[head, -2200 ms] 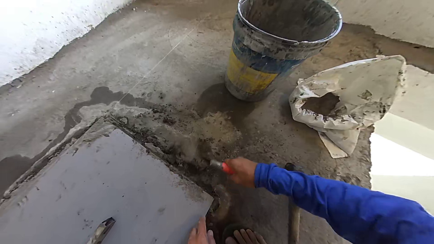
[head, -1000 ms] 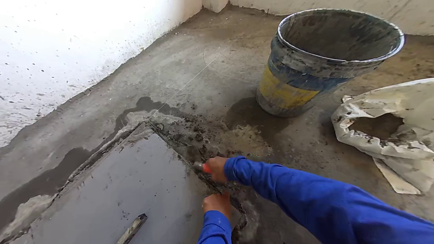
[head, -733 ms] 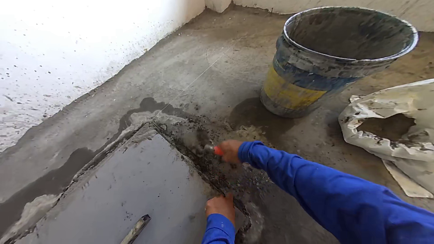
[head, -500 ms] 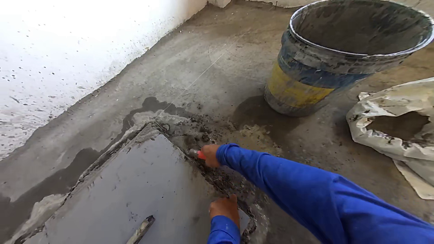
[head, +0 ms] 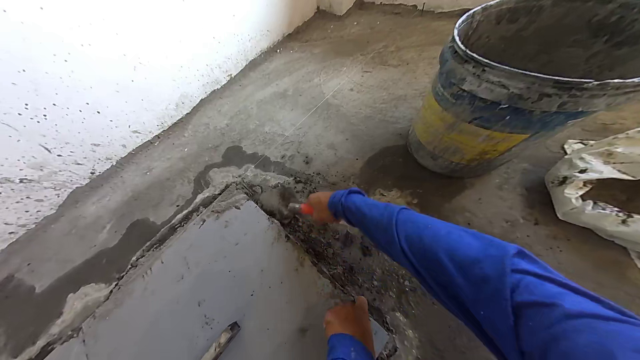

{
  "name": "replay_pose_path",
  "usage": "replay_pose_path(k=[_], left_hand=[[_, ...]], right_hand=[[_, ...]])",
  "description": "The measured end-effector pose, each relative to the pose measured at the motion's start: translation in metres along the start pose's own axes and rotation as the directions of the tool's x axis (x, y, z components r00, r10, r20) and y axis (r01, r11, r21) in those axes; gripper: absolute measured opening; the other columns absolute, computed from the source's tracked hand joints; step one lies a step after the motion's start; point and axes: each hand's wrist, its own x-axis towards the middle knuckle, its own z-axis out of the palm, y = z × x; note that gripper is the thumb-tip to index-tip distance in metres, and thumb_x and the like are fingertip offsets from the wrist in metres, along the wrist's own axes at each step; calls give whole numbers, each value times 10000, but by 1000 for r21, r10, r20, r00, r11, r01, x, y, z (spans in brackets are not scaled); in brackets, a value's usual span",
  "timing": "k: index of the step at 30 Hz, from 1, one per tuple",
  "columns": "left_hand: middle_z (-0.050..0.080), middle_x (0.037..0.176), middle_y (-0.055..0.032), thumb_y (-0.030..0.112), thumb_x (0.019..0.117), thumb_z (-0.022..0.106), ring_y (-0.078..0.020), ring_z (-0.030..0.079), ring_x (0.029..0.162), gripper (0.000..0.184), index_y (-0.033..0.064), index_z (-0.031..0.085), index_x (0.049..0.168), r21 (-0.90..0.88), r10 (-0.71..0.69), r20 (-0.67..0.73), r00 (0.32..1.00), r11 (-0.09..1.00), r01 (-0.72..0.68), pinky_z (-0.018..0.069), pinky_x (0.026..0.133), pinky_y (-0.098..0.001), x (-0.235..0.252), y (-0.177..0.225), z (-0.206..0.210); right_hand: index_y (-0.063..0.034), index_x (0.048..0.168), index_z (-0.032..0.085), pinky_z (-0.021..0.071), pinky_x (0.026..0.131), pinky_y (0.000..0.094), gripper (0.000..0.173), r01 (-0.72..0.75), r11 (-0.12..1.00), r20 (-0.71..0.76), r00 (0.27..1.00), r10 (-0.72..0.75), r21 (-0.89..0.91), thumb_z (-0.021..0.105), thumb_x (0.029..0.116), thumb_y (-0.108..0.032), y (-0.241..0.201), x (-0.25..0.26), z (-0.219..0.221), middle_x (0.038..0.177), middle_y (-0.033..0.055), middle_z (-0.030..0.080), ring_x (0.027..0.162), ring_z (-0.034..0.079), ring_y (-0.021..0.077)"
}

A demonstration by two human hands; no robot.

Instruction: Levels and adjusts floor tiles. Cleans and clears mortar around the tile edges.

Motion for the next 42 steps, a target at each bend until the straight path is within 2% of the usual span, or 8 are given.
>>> replay_pose_path(k=[4,7,13,18,22,26,31,42], left_hand=[[707,1214,-168,103,966,590,-398,694,1094,686,309,359,1579,-26,3,18,1000,1000,-2,575,839,-580,2,-2,1],[705,1226,-171,106,962,607,-396,688,1113,703,324,362,1584,-57,8,34,999,998,-6,568,856,-590,3,-5,1],[715,1206,-159,127,979,577,-394,699,1082,678,343,358,1583,-91,20,27,999,996,-18,574,828,-589,2,-9,3],[715,1220,-153,114,985,574,-392,695,1099,695,336,339,1601,-139,37,28,999,990,-33,569,846,-592,-2,-12,6],[720,1208,-154,136,1009,540,-392,698,1089,655,359,348,1594,-155,38,21,999,987,-35,571,844,-588,2,-16,7],[718,1200,-164,124,1008,533,-393,697,1089,672,359,327,1603,-151,42,26,999,988,-38,572,840,-584,0,-15,11],[724,1180,-152,132,988,558,-386,705,1069,708,383,314,1603,-131,22,19,1000,991,-19,578,831,-579,0,-16,10],[721,1189,-172,119,985,549,-414,705,1048,740,421,296,1612,-119,-19,-3,1000,993,18,569,806,-616,-4,-12,11]], right_hand=[[13,1130,665,572,790,551,269,-49,988,-90,994,63,144,703,938,-171,-14,32,-4,1047,209,691,923,702,340],[33,1168,652,563,837,565,300,39,999,7,999,-39,34,712,916,-119,-46,46,8,1091,217,689,1000,697,350],[27,1109,668,566,733,516,291,-7,999,-24,1000,8,53,742,923,-185,-29,52,-16,991,197,685,852,692,317],[29,1187,646,559,845,557,322,18,1000,5,1000,-18,21,716,926,-147,-62,62,1,1092,212,685,998,694,345],[17,1127,649,553,655,465,289,13,999,-18,1000,-13,35,755,913,-146,-26,64,-29,892,169,658,725,654,273],[-6,1168,676,564,811,580,289,-4,997,-42,999,7,71,701,928,-165,-46,61,1,1045,209,699,943,702,356],[30,1117,669,564,786,557,301,28,999,-4,1000,-29,-34,754,911,-172,-35,50,-10,1008,209,691,901,697,343],[-1,1128,651,568,686,512,270,-49,986,-57,997,59,159,725,918,-153,10,17,10,933,193,674,765,680,316]])
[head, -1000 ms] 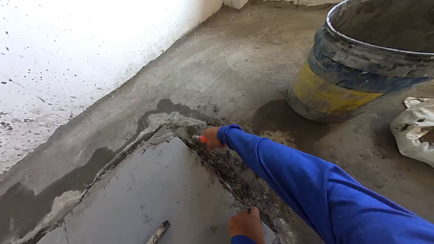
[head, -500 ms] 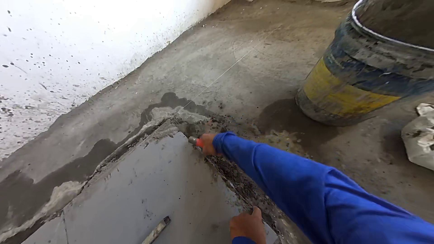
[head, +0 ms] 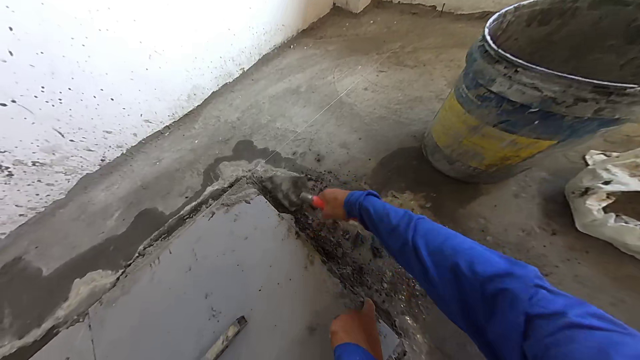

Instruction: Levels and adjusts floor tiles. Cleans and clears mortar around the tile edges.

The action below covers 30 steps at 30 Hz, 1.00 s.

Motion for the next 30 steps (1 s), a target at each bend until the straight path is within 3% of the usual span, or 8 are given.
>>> replay_pose_path(k=[2,5,9,14,17,19,26,30], left_hand=[[726,1170,-172,117,991,540,-412,708,1042,714,419,324,1601,-8,5,-16,1000,1000,-5,572,804,-615,-1,0,0],[730,1154,-179,115,985,551,-418,710,1036,705,417,348,1589,-7,1,-30,1000,1000,-1,570,808,-615,0,0,2],[730,1174,-168,114,969,580,-410,710,1048,754,441,320,1597,17,-18,-38,999,1000,19,570,819,-618,-2,0,5],[736,1158,-162,134,971,586,-403,714,1039,726,431,342,1587,26,-36,-66,997,999,38,574,820,-605,-3,4,7],[729,1177,-168,132,1008,527,-403,707,1063,692,449,330,1590,33,-58,-63,996,998,60,570,836,-601,-4,6,6],[726,1190,-166,134,1009,526,-402,705,1071,686,460,340,1583,46,-69,-67,995,996,72,568,842,-603,-5,8,5],[733,1173,-158,156,985,562,-397,711,1057,705,454,335,1583,68,-81,-92,992,994,88,573,832,-593,-4,10,8],[726,1196,-176,161,1010,537,-417,700,1081,689,454,319,1594,60,-95,-77,992,993,100,562,851,-616,-8,10,6]], right_hand=[[-13,1083,661,581,713,552,259,-35,999,-64,997,37,34,742,879,-151,14,-3,16,934,189,692,806,702,334],[-19,1120,660,582,737,560,301,6,1000,40,999,-6,0,754,856,-127,4,-20,67,963,189,699,852,708,344],[1,1172,665,568,842,579,348,29,993,75,997,-21,-115,764,898,-190,9,-25,40,1058,206,701,977,703,361],[-46,1080,689,588,775,568,264,-39,999,-105,994,35,-36,763,864,-178,55,-43,38,960,163,718,883,718,330],[-5,1241,631,543,897,617,378,29,997,118,993,-21,-71,722,900,-139,27,-74,80,1121,223,691,1058,682,390],[4,1287,601,535,931,606,402,35,994,157,987,-19,-100,700,925,-141,23,-82,81,1180,233,674,1112,668,392],[-36,1143,663,581,826,553,286,-89,996,-107,990,88,-10,722,897,-171,66,-94,37,1015,167,713,944,713,329],[2,1299,606,525,956,629,392,8,994,105,994,4,-111,680,928,-100,24,-103,62,1208,249,670,1145,659,414]])
